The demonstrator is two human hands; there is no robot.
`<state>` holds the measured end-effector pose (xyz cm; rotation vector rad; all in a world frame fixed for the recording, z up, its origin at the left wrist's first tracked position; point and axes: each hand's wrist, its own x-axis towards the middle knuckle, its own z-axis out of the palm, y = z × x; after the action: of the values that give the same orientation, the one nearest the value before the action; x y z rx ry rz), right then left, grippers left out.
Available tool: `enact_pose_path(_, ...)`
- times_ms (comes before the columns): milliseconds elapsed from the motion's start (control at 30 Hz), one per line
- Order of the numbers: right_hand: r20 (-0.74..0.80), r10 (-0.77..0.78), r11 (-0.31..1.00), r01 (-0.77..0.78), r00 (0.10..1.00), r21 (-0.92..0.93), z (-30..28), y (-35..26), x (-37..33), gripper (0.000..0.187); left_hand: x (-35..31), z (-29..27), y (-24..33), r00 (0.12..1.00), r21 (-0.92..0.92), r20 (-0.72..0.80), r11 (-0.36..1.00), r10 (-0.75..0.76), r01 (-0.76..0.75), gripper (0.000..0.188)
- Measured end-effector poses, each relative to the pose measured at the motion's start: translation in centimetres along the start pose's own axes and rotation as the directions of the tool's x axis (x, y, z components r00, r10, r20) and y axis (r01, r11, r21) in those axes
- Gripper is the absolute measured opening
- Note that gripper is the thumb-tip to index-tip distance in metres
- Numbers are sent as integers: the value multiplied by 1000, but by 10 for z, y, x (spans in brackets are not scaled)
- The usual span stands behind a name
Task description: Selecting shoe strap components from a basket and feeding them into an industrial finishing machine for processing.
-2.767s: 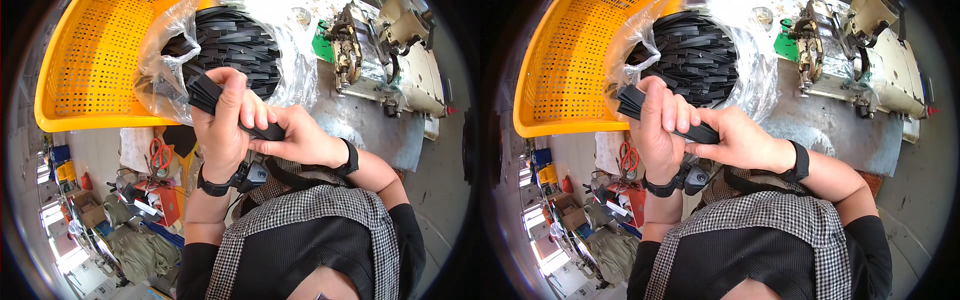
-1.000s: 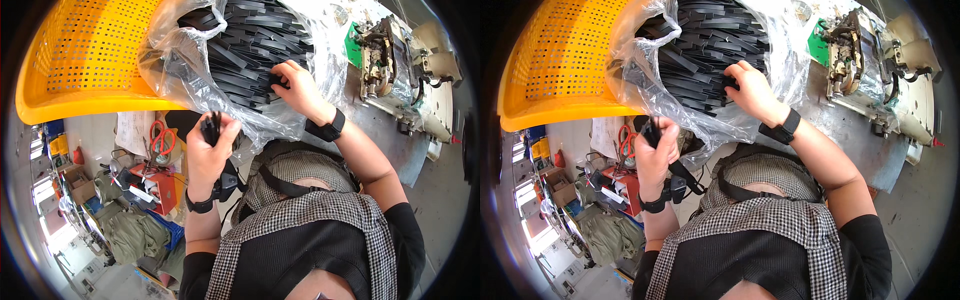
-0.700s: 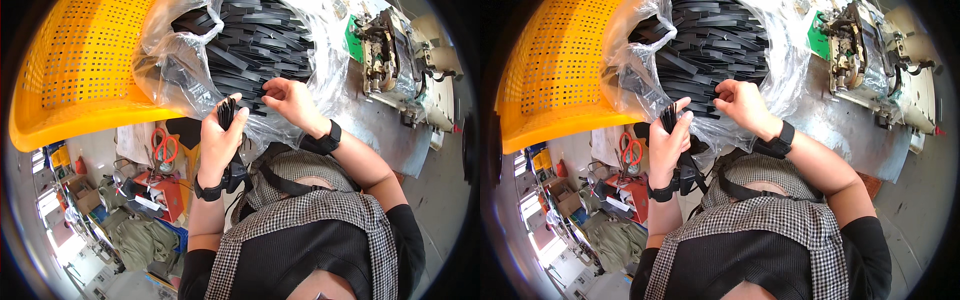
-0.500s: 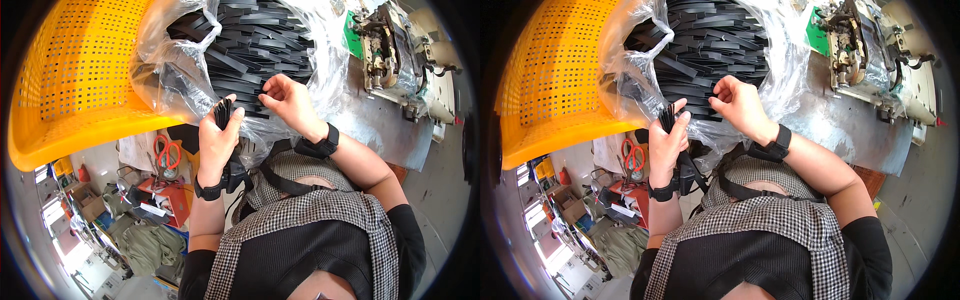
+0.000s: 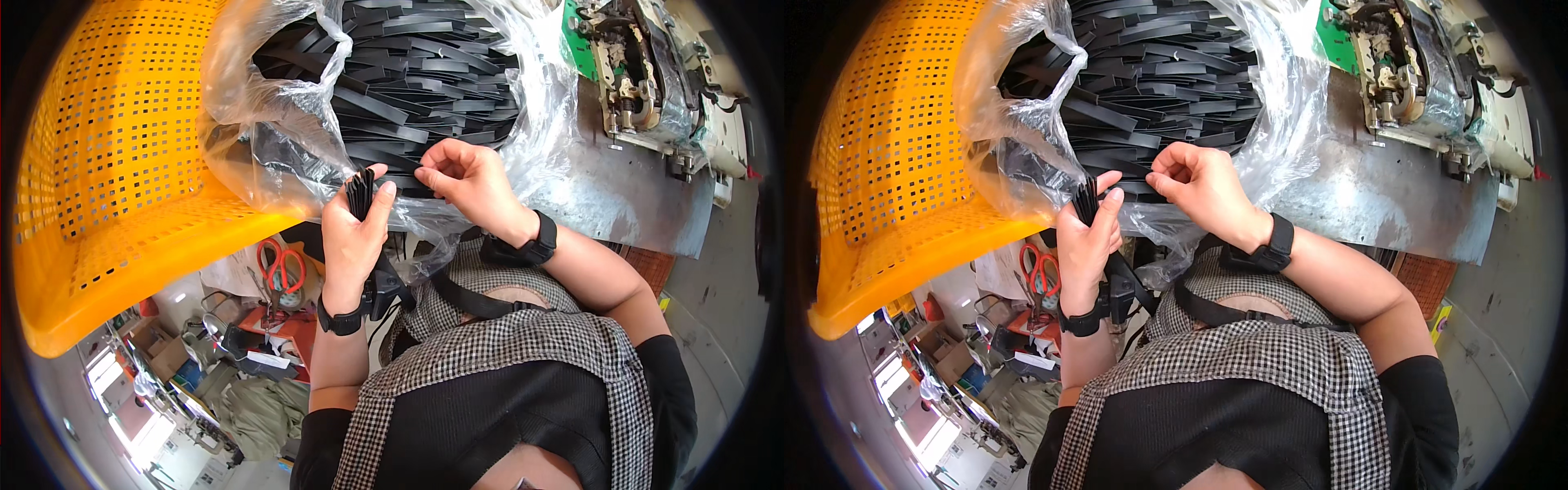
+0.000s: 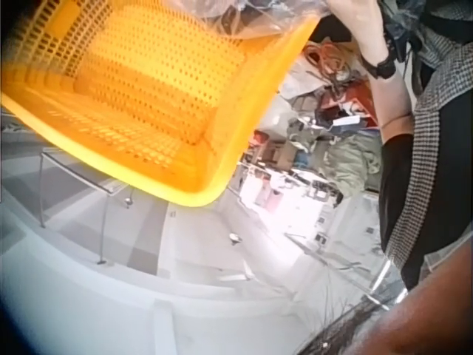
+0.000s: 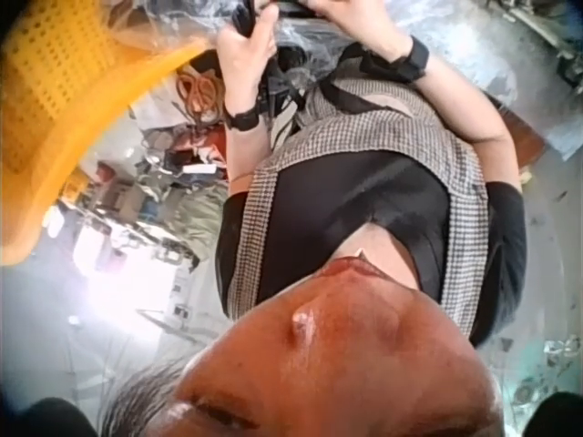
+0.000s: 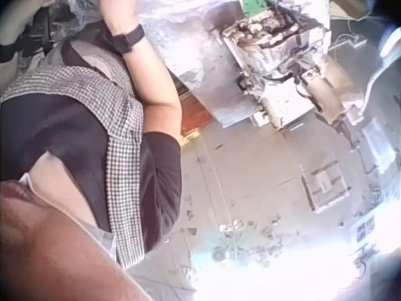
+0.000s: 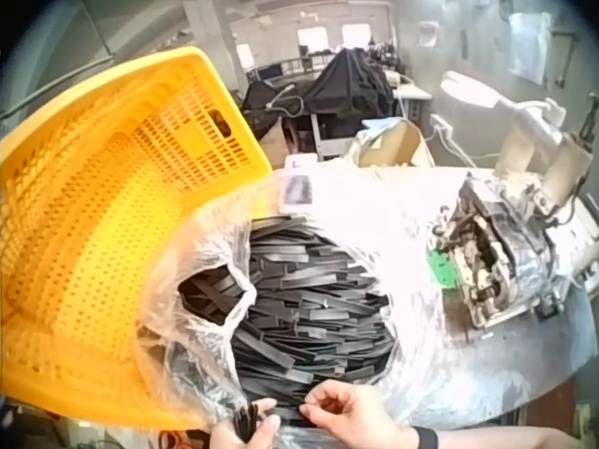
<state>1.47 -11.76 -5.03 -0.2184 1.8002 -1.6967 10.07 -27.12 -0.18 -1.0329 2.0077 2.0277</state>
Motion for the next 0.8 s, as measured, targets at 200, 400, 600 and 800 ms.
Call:
enact_pose_path(200,-9,-32,999,32,999,13,4,0,-2,7,5,-1,-2,1000,-3,-15,1000,-16,16,28)
enact_pose_path(400,-36,-146,988,144,989,-47,8,-10,0,9,8,-3,-1,999,-38,-36,999,-8,7,22)
enact_pose_path(600,0,-106,994,106,994,24,3,1,-9,9,13,-2,-7,996,-8,-89,1000,16,-17,17)
enact_pose_path(800,-194,-248,964,221,949,-149,-4,7,-6,9,18,-1,-16,992,97,-73,990,105,-98,18)
